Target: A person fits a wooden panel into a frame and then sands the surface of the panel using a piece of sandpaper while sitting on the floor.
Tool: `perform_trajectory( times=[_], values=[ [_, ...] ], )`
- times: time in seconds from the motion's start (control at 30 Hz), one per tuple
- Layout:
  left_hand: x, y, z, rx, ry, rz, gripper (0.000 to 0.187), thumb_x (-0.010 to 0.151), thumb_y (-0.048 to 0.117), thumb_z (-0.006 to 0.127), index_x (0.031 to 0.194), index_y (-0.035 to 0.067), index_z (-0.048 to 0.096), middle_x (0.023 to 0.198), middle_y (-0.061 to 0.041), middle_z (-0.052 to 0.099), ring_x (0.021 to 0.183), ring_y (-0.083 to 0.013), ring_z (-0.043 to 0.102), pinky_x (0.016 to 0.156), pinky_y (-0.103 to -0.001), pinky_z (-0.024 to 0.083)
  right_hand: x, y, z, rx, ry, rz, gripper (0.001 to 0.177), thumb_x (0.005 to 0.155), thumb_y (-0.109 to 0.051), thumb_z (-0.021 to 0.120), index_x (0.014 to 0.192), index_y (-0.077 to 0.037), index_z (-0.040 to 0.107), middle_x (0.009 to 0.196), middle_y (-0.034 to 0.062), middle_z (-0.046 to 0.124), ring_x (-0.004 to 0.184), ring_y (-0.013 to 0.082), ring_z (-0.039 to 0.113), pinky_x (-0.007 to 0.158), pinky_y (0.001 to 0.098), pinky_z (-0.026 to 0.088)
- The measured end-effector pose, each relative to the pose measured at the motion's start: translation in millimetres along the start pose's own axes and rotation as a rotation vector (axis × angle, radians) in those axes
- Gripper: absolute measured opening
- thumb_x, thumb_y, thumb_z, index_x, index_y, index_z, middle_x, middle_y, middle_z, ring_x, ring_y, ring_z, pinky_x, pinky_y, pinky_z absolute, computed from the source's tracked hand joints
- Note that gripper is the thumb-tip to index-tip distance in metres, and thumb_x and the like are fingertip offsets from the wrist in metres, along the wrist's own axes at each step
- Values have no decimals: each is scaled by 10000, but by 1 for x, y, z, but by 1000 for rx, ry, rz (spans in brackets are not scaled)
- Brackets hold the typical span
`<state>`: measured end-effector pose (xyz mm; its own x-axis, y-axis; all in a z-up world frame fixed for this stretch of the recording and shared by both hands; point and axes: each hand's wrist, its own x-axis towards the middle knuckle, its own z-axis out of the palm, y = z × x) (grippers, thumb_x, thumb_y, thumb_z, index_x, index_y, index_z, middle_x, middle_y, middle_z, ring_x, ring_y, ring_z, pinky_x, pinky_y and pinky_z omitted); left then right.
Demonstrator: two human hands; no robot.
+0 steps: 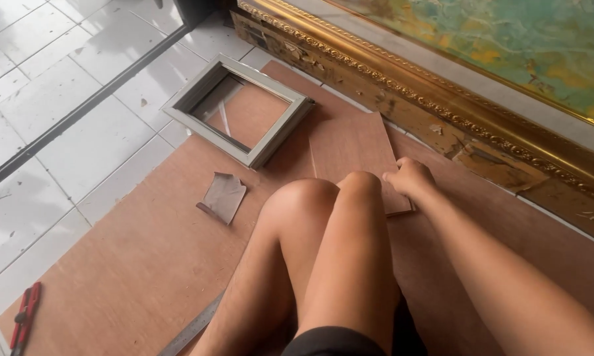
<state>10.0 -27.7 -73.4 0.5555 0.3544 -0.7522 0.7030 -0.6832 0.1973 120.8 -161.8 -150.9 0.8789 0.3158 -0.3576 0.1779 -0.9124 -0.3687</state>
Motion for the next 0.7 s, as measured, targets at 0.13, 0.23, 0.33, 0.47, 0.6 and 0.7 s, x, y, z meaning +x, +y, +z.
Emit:
perform_trajectory(
  times=[0.13,0.23,0.33,0.47,0.6,0.7],
  values=[
    [5,2,13,48,55,79,1040,936,444,791,1719,57,226,1706,-287,319,1494,-623,364,1075,-867,362,-55,-21,-38,258,43,110,687,828,-479,857,1446,-199,748,1012,111,822,740,327,798,642,418,609],
    [12,0,16,74,110,130,948,952,441,757,1699,64,311,1675,-247,354,1449,-592,452,1028,-855,420,-80,-45,-61,488,14,182,749,827,-352,853,1503,-59,717,1351,267,774,1181,377,773,778,436,623],
    [17,-2,19,89,165,179,865,968,439,722,1679,70,395,1644,-207,389,1404,-562,540,981,-843,478,-85,-65,-81,818,-160,250,886,983,-316,807,1743,-89,412,1734,243,496,1565,350,520,1145,522,486],
    [-48,5,-26,-15,356,211,751,1014,427,632,1658,80,458,1634,-180,456,1374,-516,601,880,-787,559,-33,-53,-88,837,-69,-7,584,1069,-268,784,1582,-74,583,1354,230,728,1141,316,752,852,433,606],
    [-115,-8,-70,-329,784,458,602,986,412,586,1541,209,475,1698,-94,432,1484,-412,550,1013,-651,624,-10,-91,-123,213,335,-402,351,1127,-670,728,1164,-338,835,1080,42,838,1101,350,792,840,486,609],
    [-214,-79,-100,-486,1122,586,654,925,257,687,1553,138,545,1575,-185,570,1396,-504,634,960,-660,651,-82,-178,-179,188,322,-518,358,1158,-627,686,1274,-308,801,1126,79,824,1166,372,761,937,524,581]
  ],
)
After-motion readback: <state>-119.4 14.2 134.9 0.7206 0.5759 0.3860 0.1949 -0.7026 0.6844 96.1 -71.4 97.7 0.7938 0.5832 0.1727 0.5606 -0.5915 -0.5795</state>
